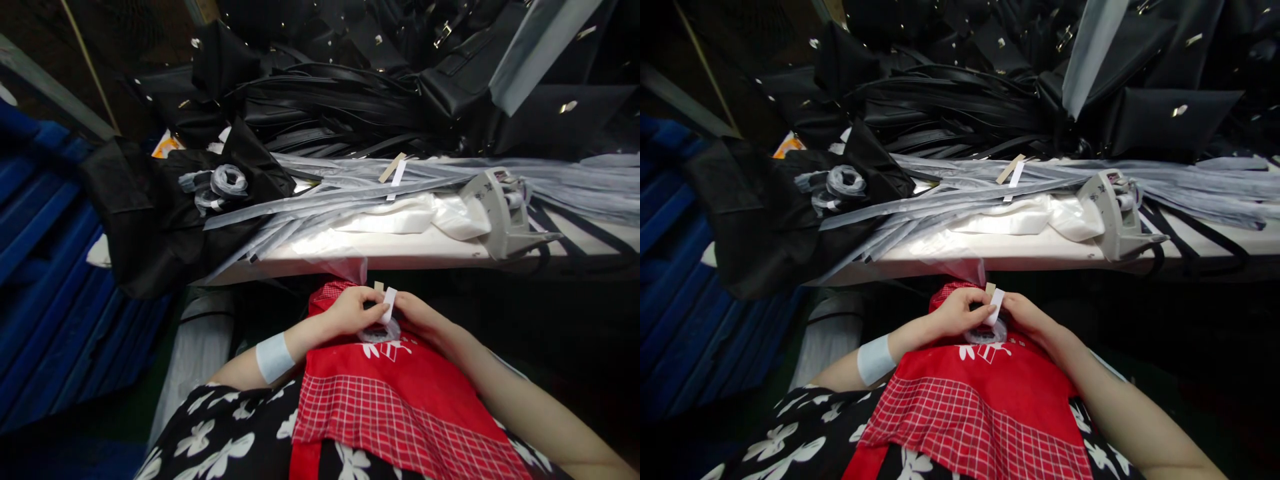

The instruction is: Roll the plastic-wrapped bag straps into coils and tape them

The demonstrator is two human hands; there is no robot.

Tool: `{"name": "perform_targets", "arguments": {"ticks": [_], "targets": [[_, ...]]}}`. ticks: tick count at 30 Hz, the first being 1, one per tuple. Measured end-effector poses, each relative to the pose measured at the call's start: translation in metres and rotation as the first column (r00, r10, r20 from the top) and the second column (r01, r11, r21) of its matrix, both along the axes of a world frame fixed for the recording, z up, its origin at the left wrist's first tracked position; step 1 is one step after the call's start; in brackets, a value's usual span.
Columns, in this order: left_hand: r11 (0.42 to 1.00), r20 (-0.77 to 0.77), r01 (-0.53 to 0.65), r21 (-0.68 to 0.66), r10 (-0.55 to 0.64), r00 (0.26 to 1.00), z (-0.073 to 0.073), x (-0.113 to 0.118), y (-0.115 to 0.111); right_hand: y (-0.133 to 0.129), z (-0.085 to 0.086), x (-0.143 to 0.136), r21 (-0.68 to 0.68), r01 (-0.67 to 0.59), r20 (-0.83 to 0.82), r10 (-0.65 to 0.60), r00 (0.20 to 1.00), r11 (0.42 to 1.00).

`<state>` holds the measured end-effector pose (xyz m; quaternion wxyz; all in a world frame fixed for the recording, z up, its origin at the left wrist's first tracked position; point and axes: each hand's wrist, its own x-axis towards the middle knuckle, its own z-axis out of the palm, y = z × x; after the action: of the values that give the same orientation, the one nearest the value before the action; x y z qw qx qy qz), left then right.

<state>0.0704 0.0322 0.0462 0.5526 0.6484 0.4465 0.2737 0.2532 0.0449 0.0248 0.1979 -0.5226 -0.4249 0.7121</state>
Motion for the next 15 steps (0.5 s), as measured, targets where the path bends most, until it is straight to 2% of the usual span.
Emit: {"name": "perform_targets", "arguments": {"ticks": [3, 5, 9, 11, 15], "targets": [[0.991, 0.035, -0.106, 0.085, 0.103, 0.994, -0.002, 0.002, -0.001, -0.003, 0.005, -0.005, 0.137, 0.013, 0.069, -0.023, 0.997, 0.990], [0.981, 0.009, -0.178, 0.075, 0.178, 0.984, -0.002, 0.002, -0.001, -0.004, 0.012, -0.004, 0.231, 0.014, 0.116, -0.042, 0.992, 0.973], [0.988, -0.050, -0.151, 0.020, 0.152, 0.987, 0.003, 0.003, 0.000, -0.005, 0.026, 0.003, 0.421, -0.123, 0.268, 0.005, 0.963, 0.899], [0.985, -0.059, -0.162, 0.057, 0.165, 0.985, 0.005, 0.005, -0.001, -0.003, 0.031, 0.008, 0.437, -0.178, 0.268, 0.061, 0.961, 0.881], [0.967, -0.071, -0.226, 0.115, 0.235, 0.969, 0.006, 0.011, -0.005, 0.003, 0.037, 0.015, 0.341, -0.178, 0.088, 0.157, 0.984, 0.923]]}}
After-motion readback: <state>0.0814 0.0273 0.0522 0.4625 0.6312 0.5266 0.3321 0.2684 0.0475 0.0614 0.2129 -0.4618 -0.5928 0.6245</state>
